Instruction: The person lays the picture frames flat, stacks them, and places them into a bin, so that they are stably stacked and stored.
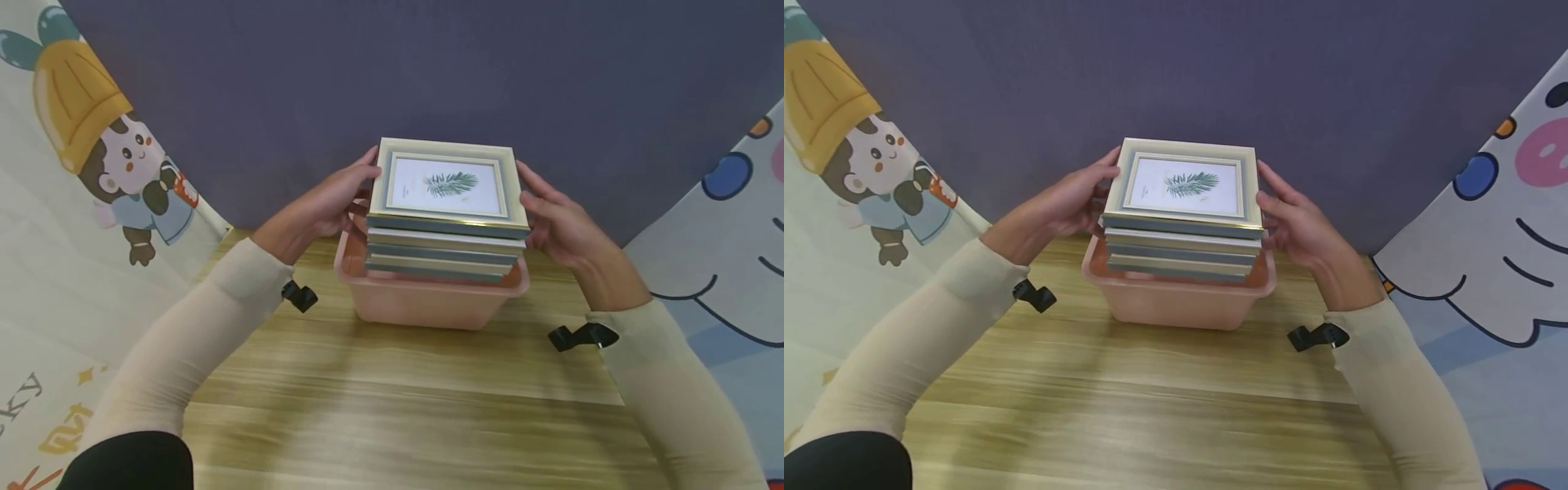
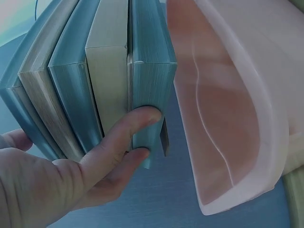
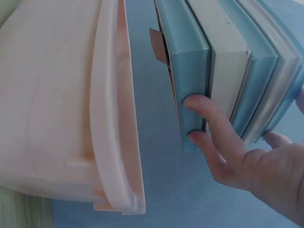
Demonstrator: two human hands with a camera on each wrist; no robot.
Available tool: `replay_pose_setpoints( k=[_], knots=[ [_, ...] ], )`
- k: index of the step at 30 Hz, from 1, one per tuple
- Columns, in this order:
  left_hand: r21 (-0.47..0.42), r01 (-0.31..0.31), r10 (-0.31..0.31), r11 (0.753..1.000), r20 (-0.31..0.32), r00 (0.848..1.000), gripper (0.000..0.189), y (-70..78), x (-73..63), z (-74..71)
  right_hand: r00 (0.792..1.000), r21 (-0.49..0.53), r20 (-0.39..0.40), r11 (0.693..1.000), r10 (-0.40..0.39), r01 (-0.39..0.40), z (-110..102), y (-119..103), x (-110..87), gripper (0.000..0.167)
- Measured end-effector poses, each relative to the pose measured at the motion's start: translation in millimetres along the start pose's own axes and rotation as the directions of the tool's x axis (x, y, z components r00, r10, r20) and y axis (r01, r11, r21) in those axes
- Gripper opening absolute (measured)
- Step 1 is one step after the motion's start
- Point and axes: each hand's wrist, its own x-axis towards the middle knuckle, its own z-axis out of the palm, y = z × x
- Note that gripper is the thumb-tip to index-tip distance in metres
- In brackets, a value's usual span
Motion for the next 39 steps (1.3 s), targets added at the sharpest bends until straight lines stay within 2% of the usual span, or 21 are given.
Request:
replay_pose_setpoints(
  k=[8,21,28,32,35,39],
  knots=[
    [-0.004,-0.02,0.02,1.0,-0.029,0.999,0.058,-6.7,18.3,-2.6,0.999,-0.029,-0.027,0.999,0.026,-0.027,-11.1,2.5,12.6,0.068],
    [-0.046,0.007,-0.012,0.999,-0.112,0.994,0.059,-36.6,46.1,-1.7,0.989,-0.048,-0.07,0.99,0.132,-0.136,-24.7,24.9,29.0,0.072],
    [-0.04,0.036,-0.041,0.999,-0.122,0.992,0.06,-46.7,55.9,-0.4,0.974,-0.042,-0.091,0.977,0.205,-0.209,-29.3,32.9,35.6,0.07],
    [-0.052,0.04,-0.047,0.998,-0.131,0.99,0.06,-51.6,61.3,1.3,0.969,-0.076,-0.11,0.97,0.222,-0.231,-30.6,36.9,39.8,0.068],
    [-0.077,0.035,-0.046,0.996,-0.137,0.989,0.061,-56.1,66.5,2.6,0.961,-0.065,-0.141,0.967,0.236,-0.247,-30.2,39.1,43.2,0.065],
    [-0.088,0.063,-0.075,0.994,-0.139,0.988,0.06,-62.6,72.6,3.4,0.947,-0.003,-0.188,0.964,0.259,-0.265,-28.7,43.0,48.5,0.063]
  ],
)
